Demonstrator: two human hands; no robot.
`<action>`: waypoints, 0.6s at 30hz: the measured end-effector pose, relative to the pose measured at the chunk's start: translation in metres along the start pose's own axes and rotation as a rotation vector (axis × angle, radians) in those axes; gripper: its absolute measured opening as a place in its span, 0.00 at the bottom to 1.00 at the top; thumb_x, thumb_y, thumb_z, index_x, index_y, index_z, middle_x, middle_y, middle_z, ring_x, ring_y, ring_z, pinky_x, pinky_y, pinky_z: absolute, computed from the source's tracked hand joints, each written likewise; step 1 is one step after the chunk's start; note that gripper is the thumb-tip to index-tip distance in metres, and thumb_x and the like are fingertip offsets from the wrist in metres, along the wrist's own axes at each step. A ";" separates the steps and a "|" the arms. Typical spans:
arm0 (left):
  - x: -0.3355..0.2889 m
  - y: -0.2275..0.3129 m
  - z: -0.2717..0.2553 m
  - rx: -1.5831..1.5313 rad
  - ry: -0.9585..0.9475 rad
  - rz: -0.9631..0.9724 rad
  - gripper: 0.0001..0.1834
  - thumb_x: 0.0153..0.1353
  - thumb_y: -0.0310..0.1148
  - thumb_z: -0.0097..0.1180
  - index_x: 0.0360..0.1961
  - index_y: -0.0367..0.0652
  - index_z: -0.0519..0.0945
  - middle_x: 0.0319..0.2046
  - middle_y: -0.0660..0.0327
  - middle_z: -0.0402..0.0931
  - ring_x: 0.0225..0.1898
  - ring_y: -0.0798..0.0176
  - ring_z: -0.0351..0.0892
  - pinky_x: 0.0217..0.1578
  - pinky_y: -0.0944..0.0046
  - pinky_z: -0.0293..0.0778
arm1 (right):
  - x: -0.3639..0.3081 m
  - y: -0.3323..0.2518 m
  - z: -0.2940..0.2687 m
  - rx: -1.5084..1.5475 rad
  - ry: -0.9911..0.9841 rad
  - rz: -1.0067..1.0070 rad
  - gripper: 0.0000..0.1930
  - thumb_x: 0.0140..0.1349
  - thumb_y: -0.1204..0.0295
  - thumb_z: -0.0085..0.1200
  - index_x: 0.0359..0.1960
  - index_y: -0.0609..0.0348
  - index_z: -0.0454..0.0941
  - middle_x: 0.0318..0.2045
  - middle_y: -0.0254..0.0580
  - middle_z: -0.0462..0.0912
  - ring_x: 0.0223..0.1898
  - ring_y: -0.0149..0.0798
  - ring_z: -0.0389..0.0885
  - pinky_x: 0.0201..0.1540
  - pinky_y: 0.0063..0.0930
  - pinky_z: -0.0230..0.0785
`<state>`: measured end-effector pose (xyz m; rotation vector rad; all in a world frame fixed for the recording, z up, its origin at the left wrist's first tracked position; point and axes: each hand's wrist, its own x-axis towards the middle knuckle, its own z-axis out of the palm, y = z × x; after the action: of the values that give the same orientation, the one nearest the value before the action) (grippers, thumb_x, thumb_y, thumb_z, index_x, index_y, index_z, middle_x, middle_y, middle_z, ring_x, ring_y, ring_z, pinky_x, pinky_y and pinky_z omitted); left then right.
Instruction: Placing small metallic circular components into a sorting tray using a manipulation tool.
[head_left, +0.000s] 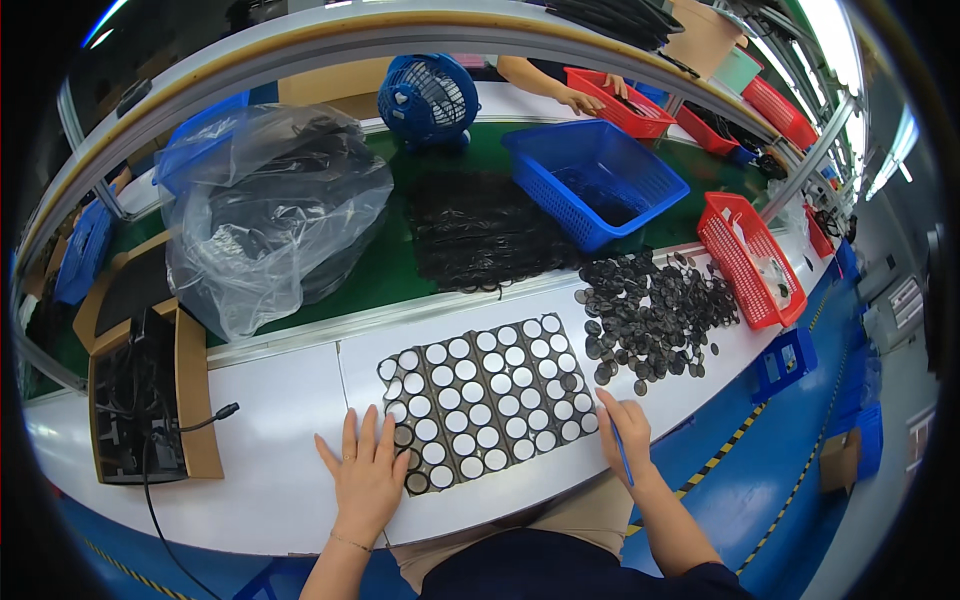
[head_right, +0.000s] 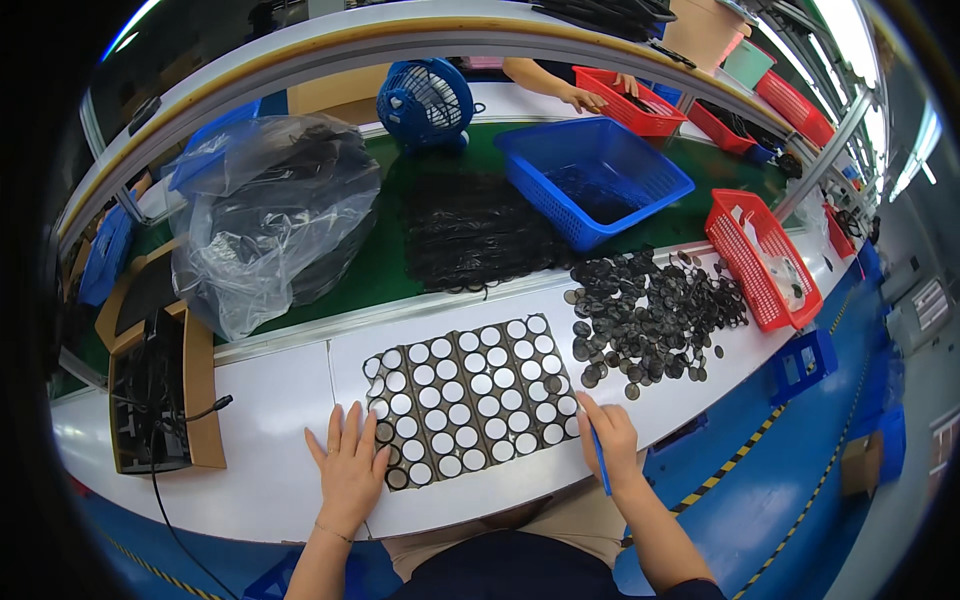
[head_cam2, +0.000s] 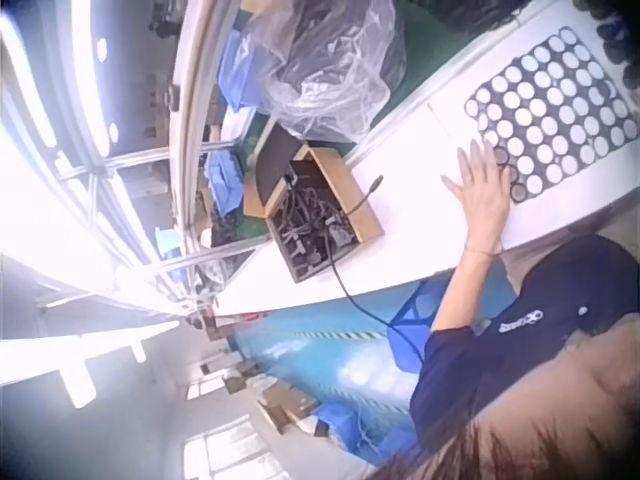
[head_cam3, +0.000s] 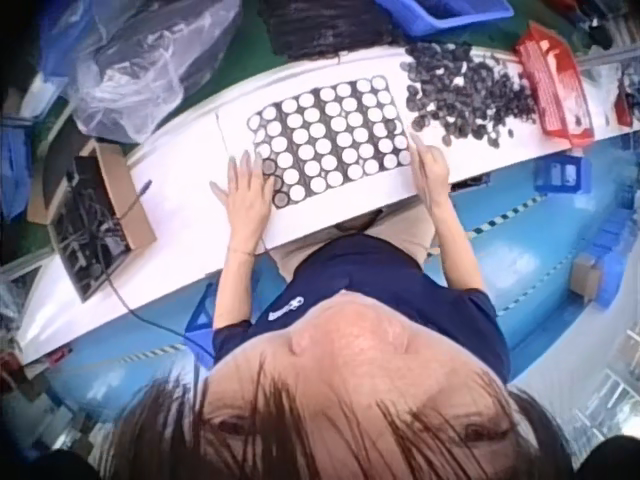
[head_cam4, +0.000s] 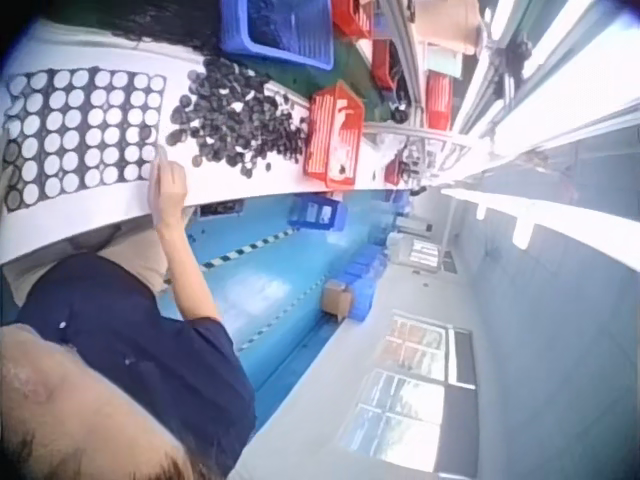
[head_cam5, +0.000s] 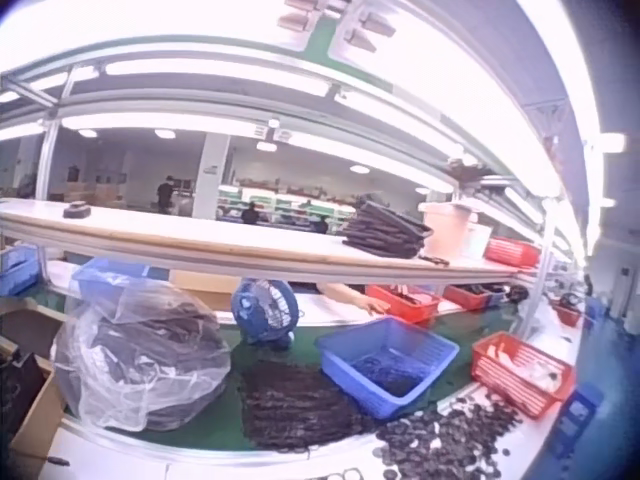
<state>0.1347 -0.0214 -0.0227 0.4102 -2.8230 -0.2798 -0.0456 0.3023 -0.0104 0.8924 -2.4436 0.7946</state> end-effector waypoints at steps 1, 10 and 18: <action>-0.001 -0.002 0.000 0.009 -0.007 -0.003 0.28 0.65 0.41 0.59 0.65 0.44 0.75 0.68 0.55 0.68 0.73 0.46 0.57 0.67 0.19 0.36 | -0.017 0.000 0.000 0.016 0.003 0.056 0.16 0.62 0.79 0.60 0.52 0.58 0.83 0.26 0.44 0.76 0.28 0.45 0.75 0.32 0.37 0.70; 0.002 -0.011 0.001 -0.007 -0.032 -0.008 0.25 0.67 0.36 0.57 0.64 0.40 0.75 0.66 0.53 0.71 0.71 0.48 0.62 0.71 0.29 0.42 | -0.032 -0.007 0.005 -0.075 0.125 0.126 0.16 0.60 0.76 0.62 0.50 0.52 0.85 0.24 0.40 0.76 0.24 0.42 0.77 0.26 0.35 0.70; 0.000 -0.019 0.015 -0.060 0.001 -0.030 0.25 0.65 0.32 0.56 0.63 0.40 0.76 0.67 0.51 0.70 0.72 0.44 0.60 0.72 0.28 0.36 | 0.029 0.016 0.001 0.100 0.322 -0.087 0.22 0.59 0.78 0.63 0.56 0.49 0.82 0.27 0.38 0.79 0.25 0.42 0.78 0.29 0.34 0.72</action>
<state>0.1352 -0.0372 -0.0407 0.4391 -2.8018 -0.3693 -0.0769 0.2987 -0.0007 0.8286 -2.0885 0.9550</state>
